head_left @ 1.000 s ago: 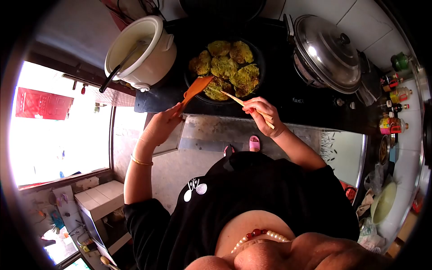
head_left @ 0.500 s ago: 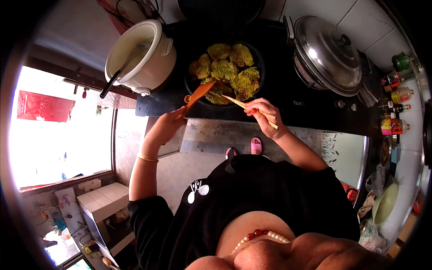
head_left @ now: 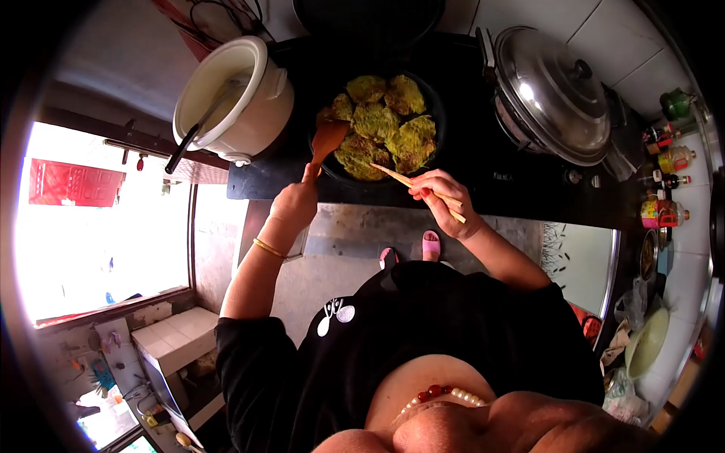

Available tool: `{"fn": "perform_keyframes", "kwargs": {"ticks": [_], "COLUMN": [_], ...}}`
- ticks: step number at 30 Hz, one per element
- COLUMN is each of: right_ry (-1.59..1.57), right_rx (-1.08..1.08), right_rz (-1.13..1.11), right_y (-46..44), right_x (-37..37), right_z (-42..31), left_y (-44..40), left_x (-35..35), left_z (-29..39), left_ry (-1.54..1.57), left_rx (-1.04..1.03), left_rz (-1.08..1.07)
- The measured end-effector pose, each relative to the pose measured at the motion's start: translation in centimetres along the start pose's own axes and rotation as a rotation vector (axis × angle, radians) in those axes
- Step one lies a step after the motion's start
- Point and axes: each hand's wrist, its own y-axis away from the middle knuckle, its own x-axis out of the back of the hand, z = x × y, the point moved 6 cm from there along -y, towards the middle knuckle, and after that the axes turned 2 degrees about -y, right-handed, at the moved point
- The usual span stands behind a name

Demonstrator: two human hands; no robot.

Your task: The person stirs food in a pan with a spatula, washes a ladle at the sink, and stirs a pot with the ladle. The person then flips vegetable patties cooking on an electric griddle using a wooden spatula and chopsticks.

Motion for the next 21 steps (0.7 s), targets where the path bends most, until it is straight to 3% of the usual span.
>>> {"fn": "perform_keyframes", "kwargs": {"ticks": [5,8,11,12,15,18,21], "right_ry": [-0.057,-0.085,-0.077,-0.073,-0.058,-0.053,-0.027], "right_rx": [0.011,0.007,0.007,0.011,0.023,0.023,0.019], "right_rz": [0.003,0.015,0.019,0.018,0.011,0.004,-0.015], "right_y": [-0.1,-0.3,-0.3,-0.3,-0.4,-0.5,-0.5], "right_x": [0.1,0.2,0.2,0.2,0.2,0.3,0.2], "right_z": [0.3,0.4,0.7,0.7,0.5,0.3,0.2], "left_y": [-0.3,0.5,1.8,1.8,1.0,0.3,1.4], "left_x": [0.2,2.7,5.3,5.5,3.1,0.1,0.6], "left_z": [-0.2,-1.7,-1.7,-1.6,-1.3,-0.8,0.5], "left_ry": [-0.016,0.556,0.637,0.624,0.406,0.057,0.115], "left_rx": [0.082,-0.095,0.043,-0.069,0.008,-0.074,0.007], "left_rz": [-0.116,0.115,0.112,0.219,0.027,0.047,0.010]}}
